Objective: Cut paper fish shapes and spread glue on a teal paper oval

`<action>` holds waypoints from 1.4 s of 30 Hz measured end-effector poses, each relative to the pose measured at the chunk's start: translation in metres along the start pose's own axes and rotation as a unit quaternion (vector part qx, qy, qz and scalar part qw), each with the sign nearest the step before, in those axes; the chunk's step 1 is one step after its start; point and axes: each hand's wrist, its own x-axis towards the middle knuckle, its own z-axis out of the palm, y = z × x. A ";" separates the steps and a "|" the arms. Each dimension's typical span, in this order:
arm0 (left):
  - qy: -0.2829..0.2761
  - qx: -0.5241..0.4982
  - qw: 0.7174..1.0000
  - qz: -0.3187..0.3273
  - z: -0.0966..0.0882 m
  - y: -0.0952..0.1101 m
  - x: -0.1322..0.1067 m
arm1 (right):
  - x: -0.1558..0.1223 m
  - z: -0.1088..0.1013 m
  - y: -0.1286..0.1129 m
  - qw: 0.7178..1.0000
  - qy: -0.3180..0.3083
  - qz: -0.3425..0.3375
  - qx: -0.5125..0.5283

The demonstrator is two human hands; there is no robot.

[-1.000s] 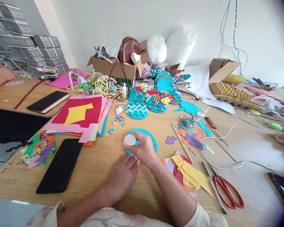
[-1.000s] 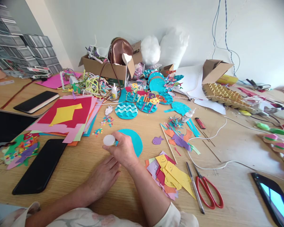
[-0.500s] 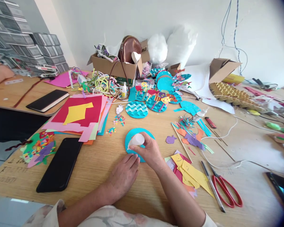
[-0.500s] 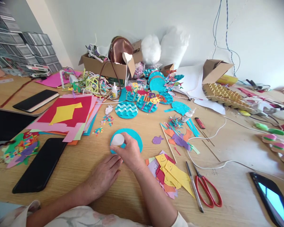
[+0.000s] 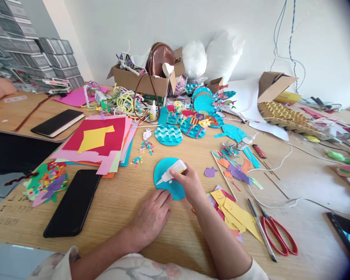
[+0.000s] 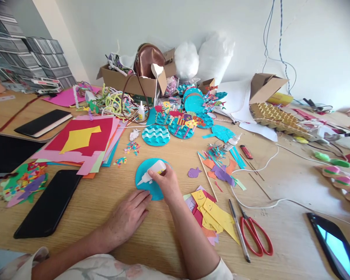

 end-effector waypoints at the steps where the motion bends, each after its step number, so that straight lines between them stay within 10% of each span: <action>1: 0.001 0.001 1.000 -0.001 0.000 0.000 0.000 | 0.001 0.000 0.002 1.000 0.004 -0.002 -0.014; 9: 0.021 0.003 1.000 0.007 0.004 -0.002 -0.001 | 0.007 0.000 0.005 0.993 0.047 -0.006 -0.106; 19: 0.003 0.025 1.000 0.015 0.001 0.000 0.000 | -0.030 -0.010 -0.019 0.933 -0.135 -0.152 -0.297; 42: 0.017 0.027 0.999 0.019 0.005 -0.002 -0.003 | -0.018 -0.049 -0.015 0.828 -0.238 -0.219 -0.458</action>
